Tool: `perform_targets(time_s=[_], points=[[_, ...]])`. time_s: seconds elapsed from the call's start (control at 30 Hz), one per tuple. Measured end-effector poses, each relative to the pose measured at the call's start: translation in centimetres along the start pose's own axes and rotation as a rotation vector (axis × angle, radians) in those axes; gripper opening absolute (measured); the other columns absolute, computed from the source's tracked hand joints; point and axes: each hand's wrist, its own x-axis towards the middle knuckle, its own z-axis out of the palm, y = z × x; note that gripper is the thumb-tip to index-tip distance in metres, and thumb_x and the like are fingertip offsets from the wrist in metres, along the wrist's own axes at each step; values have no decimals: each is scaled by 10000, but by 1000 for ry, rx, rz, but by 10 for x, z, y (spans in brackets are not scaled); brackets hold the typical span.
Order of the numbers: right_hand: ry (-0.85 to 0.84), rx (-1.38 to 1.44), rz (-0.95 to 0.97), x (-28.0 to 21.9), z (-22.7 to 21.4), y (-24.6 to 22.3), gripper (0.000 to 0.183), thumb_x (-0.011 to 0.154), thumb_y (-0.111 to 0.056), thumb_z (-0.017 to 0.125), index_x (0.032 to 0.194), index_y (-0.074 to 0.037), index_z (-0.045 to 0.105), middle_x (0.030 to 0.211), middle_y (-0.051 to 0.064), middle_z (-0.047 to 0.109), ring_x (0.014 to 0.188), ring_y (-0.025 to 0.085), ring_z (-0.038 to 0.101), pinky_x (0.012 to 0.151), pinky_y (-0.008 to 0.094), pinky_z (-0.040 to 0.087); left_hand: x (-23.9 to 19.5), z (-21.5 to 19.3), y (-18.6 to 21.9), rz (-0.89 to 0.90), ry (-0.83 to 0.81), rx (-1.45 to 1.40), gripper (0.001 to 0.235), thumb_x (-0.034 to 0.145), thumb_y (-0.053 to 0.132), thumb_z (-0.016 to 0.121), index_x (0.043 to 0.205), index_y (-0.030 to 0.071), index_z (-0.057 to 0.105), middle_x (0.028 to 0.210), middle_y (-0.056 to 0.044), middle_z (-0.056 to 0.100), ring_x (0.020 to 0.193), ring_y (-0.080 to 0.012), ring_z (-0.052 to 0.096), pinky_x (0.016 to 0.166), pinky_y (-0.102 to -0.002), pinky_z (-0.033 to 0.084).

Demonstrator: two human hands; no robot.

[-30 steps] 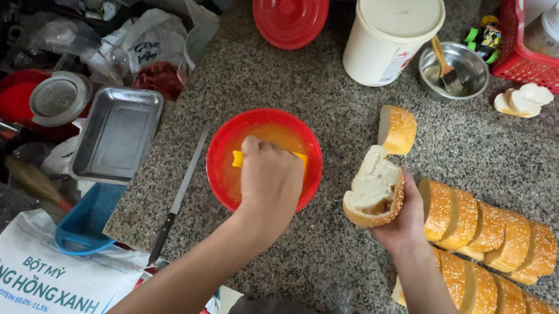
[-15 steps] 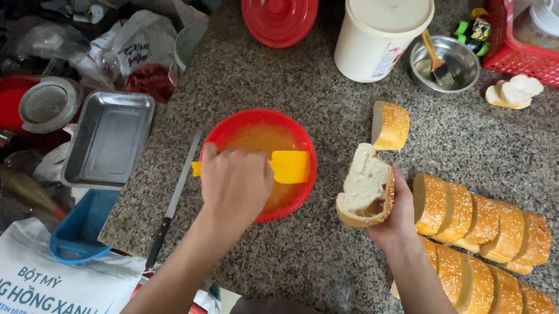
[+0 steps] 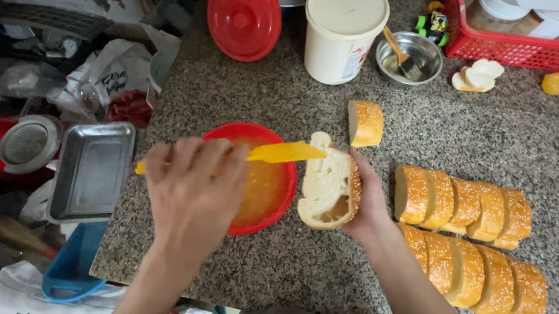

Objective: The person uses a yellow silicone brush to apply a yellow liquid from a red bowl onto the cut surfaces of sliced bread. They handle the bread slices one at a time, brush the liquid, and place the slices back on the countertop.

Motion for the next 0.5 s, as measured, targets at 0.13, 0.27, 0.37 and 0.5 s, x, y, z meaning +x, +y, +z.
perform_targets(time_s=[0.13,0.27,0.37,0.5], points=[[-2,55,26,-7,4,8,591,1112,-610,524,1440,-162,728,1313,94,829,1179,308,781,1074,535,613,2,4,19,123,-3,103,354,1014,250,731,1337,139,824,1242,13,740,1190,-194,661,1054,-453,397],[-17,100,54,-10,-2,6,603,1078,-646,562,1376,-159,758,1211,117,842,1042,348,794,960,542,640,0,8,26,254,4,201,410,974,289,698,1340,144,813,1248,15,749,1204,-181,670,1030,-422,400],[-17,230,57,-10,-8,0,570,1103,-594,580,1412,-147,752,1247,118,845,1063,338,816,962,532,653,-1,-3,5,392,21,199,395,981,297,717,1328,139,820,1214,18,760,1158,-182,682,981,-414,390],[-57,271,48,-10,-11,-8,570,1076,-621,600,1364,-155,758,1183,135,831,1001,338,822,889,555,659,8,-20,-24,342,32,29,254,1024,291,792,1241,163,826,1138,27,773,1060,-197,697,884,-445,344]])
